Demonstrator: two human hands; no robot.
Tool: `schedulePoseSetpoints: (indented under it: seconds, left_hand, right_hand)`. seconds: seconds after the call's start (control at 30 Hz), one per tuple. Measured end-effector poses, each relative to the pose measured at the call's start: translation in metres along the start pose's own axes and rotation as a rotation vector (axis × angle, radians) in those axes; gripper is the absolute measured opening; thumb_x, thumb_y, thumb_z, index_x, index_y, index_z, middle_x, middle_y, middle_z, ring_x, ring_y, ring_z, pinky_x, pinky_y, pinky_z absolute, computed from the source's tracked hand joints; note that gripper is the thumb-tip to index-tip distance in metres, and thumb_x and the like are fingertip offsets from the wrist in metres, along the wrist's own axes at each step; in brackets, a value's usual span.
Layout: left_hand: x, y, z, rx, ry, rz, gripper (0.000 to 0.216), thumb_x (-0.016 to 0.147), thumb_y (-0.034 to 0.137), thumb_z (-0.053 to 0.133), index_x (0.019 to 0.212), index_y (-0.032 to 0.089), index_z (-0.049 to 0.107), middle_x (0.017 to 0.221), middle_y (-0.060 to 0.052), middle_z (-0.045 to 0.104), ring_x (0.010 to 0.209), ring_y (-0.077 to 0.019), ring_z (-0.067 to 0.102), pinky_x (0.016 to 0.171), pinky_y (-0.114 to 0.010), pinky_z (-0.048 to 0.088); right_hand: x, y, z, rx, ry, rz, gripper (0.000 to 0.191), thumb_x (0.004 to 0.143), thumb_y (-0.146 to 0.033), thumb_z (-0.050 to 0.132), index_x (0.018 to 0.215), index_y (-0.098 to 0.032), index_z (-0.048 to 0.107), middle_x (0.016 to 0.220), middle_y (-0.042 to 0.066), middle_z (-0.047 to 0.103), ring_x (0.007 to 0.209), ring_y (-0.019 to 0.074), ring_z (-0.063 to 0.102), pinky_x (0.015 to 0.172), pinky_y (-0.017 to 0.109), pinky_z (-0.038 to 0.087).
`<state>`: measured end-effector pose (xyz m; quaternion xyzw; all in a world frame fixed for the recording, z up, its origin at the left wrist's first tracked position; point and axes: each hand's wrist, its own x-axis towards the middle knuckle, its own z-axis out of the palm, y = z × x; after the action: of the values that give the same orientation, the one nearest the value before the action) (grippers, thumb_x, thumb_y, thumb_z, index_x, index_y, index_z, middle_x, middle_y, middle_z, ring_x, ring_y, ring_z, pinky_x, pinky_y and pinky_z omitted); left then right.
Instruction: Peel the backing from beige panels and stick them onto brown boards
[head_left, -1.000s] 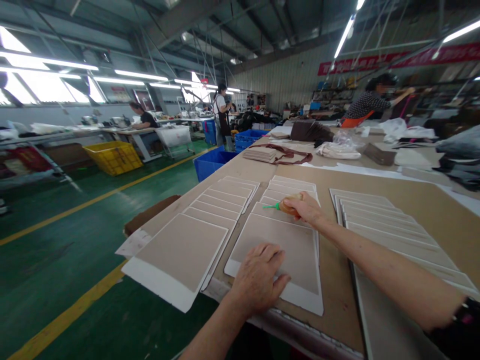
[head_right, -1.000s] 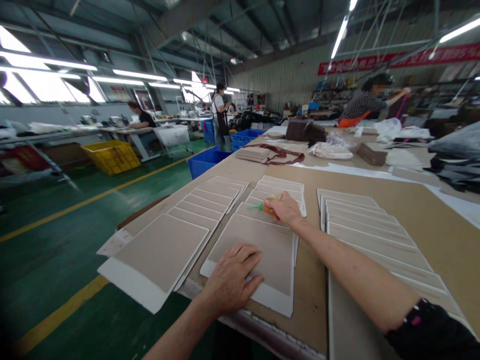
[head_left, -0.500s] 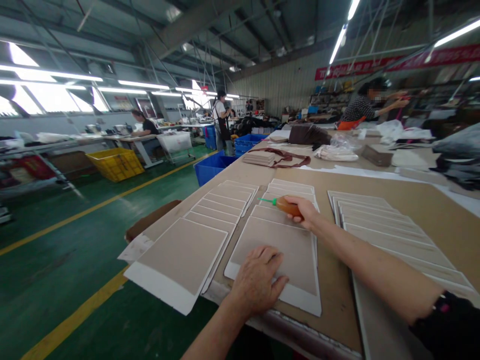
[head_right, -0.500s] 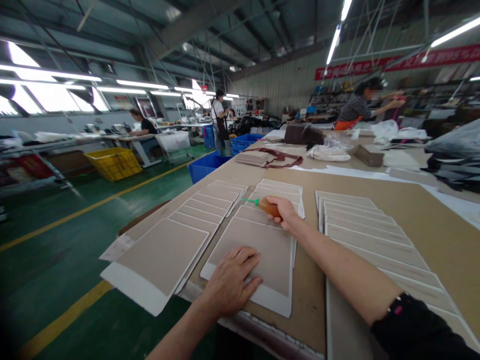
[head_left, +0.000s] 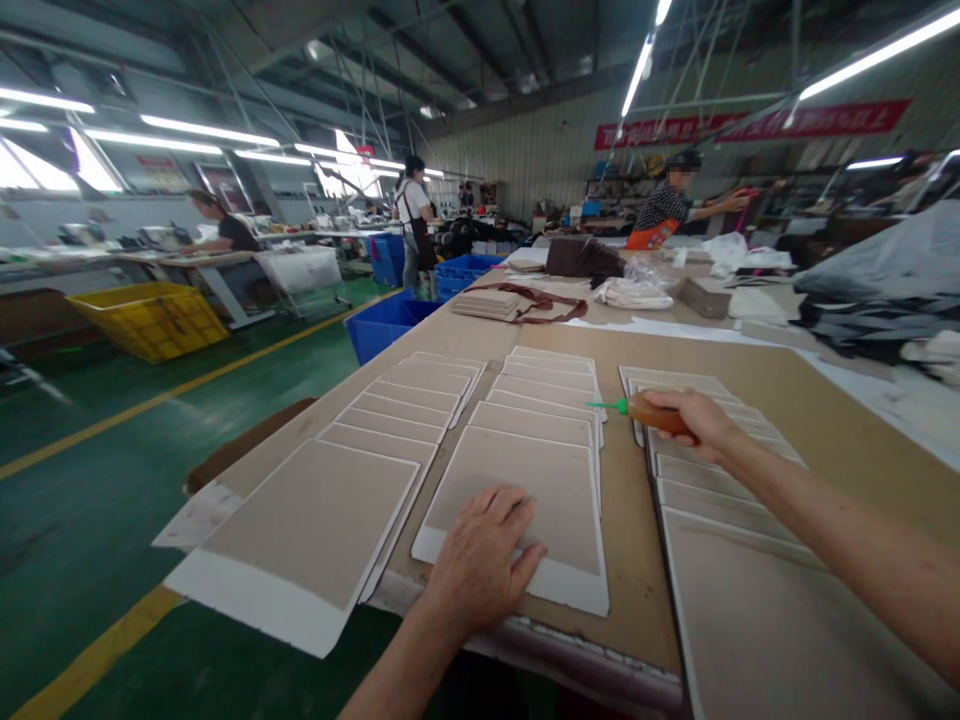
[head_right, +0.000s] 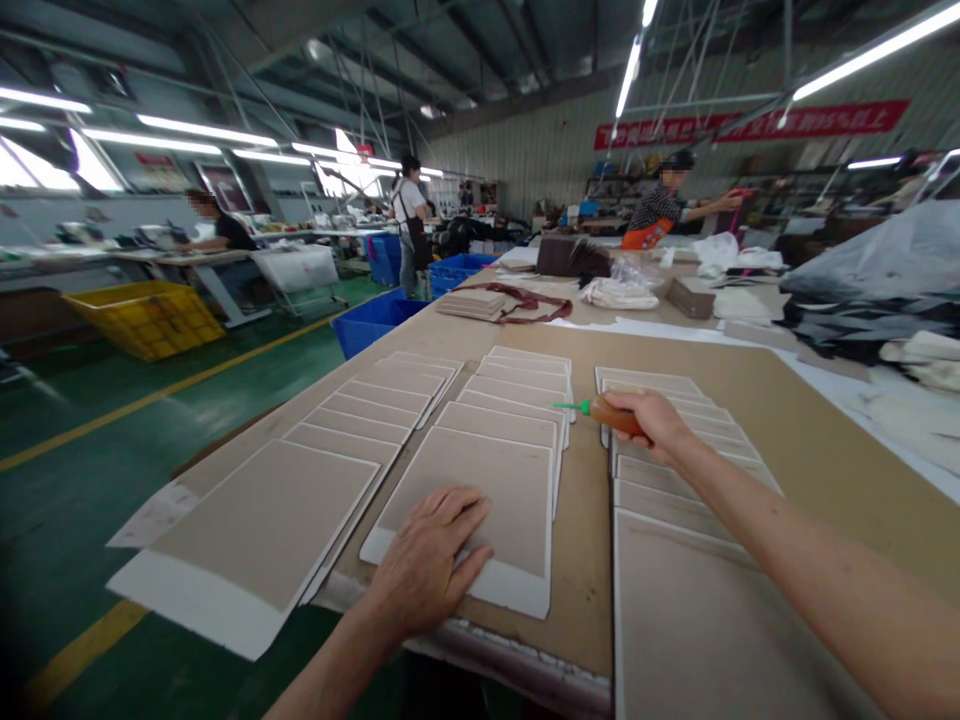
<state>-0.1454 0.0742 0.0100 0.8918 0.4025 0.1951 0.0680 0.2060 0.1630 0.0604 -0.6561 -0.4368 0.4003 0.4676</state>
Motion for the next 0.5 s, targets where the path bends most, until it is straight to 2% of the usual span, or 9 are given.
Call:
schedulePoseSetpoints:
  seconds: [0.27, 0.5]
  left_hand:
    - [-0.0002, -0.0007, 0.0006, 0.008, 0.005, 0.001, 0.042, 0.09, 0.036, 0.058, 0.13, 0.025, 0.052, 0.134, -0.005, 0.054, 0.126, -0.0256, 0.045, 0.11, -0.044, 0.036]
    - [0.0004, 0.0005, 0.0001, 0.012, 0.001, 0.001, 0.042, 0.09, 0.035, 0.057, 0.131, 0.024, 0.052, 0.134, -0.005, 0.054, 0.126, -0.0255, 0.045, 0.11, -0.044, 0.035]
  right_hand:
    - [-0.005, 0.0069, 0.0013, -0.079, 0.076, 0.007, 0.036, 0.072, -0.044, 0.071, 0.089, -0.013, 0.067, 0.059, 0.006, 0.064, 0.037, 0.0112, 0.051, 0.027, 0.017, 0.02]
    - [-0.0064, 0.0078, -0.0005, -0.127, 0.062, -0.018, 0.035, 0.072, -0.049, 0.07, 0.079, -0.015, 0.065, 0.054, 0.003, 0.06, 0.035, 0.0119, 0.051, 0.026, 0.017, 0.018]
